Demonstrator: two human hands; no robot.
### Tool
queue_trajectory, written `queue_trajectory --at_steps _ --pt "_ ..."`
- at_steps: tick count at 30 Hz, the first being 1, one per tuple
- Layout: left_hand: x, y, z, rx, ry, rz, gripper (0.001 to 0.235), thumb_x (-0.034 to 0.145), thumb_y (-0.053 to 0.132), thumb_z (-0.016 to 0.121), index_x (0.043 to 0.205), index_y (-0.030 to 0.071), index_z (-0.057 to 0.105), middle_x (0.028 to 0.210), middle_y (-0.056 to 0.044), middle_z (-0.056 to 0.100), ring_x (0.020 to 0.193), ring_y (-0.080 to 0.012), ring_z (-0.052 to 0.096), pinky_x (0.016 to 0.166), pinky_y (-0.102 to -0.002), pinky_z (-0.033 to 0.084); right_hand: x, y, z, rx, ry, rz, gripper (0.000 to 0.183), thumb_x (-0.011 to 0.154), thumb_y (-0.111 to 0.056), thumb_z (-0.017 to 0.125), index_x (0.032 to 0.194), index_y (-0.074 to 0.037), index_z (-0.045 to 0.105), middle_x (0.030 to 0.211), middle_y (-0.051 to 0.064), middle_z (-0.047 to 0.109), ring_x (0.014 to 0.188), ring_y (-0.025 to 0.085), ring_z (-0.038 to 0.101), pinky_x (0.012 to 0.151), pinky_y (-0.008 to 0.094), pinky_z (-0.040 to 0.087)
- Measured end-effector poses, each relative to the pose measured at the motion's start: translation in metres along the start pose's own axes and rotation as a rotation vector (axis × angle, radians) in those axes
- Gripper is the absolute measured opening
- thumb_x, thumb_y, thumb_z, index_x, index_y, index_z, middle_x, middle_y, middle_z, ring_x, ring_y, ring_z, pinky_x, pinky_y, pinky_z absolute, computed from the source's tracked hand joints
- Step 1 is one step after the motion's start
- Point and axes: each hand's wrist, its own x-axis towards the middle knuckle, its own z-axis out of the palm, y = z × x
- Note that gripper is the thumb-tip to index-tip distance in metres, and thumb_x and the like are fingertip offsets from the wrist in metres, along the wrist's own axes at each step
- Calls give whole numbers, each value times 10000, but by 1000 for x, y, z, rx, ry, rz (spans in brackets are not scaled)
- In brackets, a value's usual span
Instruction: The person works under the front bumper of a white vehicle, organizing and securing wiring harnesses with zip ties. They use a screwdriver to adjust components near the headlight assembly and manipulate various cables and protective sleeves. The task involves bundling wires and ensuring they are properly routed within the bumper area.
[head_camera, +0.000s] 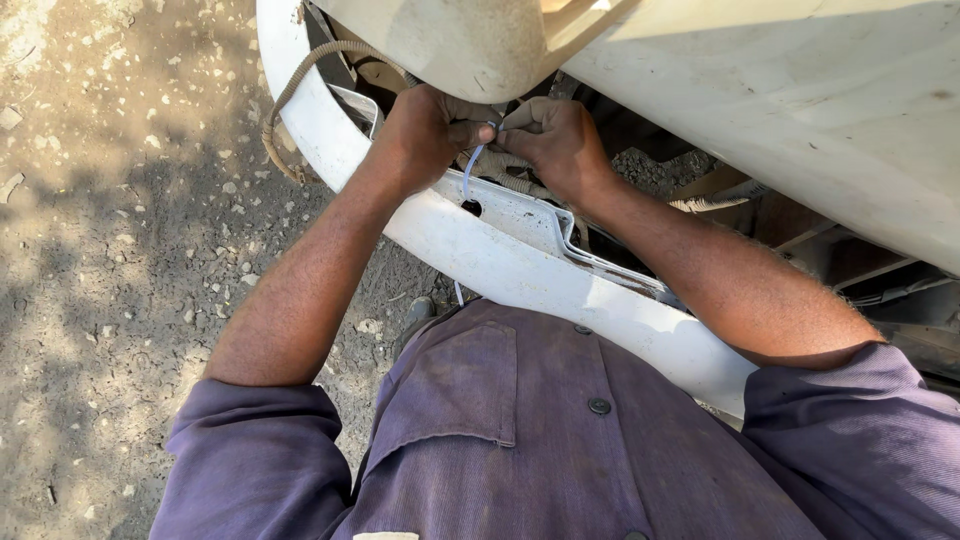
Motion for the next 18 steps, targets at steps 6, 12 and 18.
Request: queue_trajectory --at_steps 6,12,18 --pt "-5 0 7 11 97 -39 174 898 170 776 1027 54 800 889 -74 805 742 -102 749 628 -290 622 -8 -10 -1 -129 13 -16 191 955 -204 750 954 -14 772 901 61 766 797 109 714 753 279 585" --pt "-2 -2 10 44 96 -57 155 892 158 782 1010 59 804 864 -68 803 703 -94 738 575 -273 608 -10 -13 -1 -204 24 -107 198 973 -206 746 972 -11 778 926 97 766 829 136 721 756 305 581" --pt "-1 -2 9 86 87 -47 140 883 163 803 956 43 793 824 -77 791 702 -113 742 576 -285 597 -10 -9 0 -182 33 -60 217 965 -229 758 956 -13 773 944 94 765 842 137 728 757 295 589"
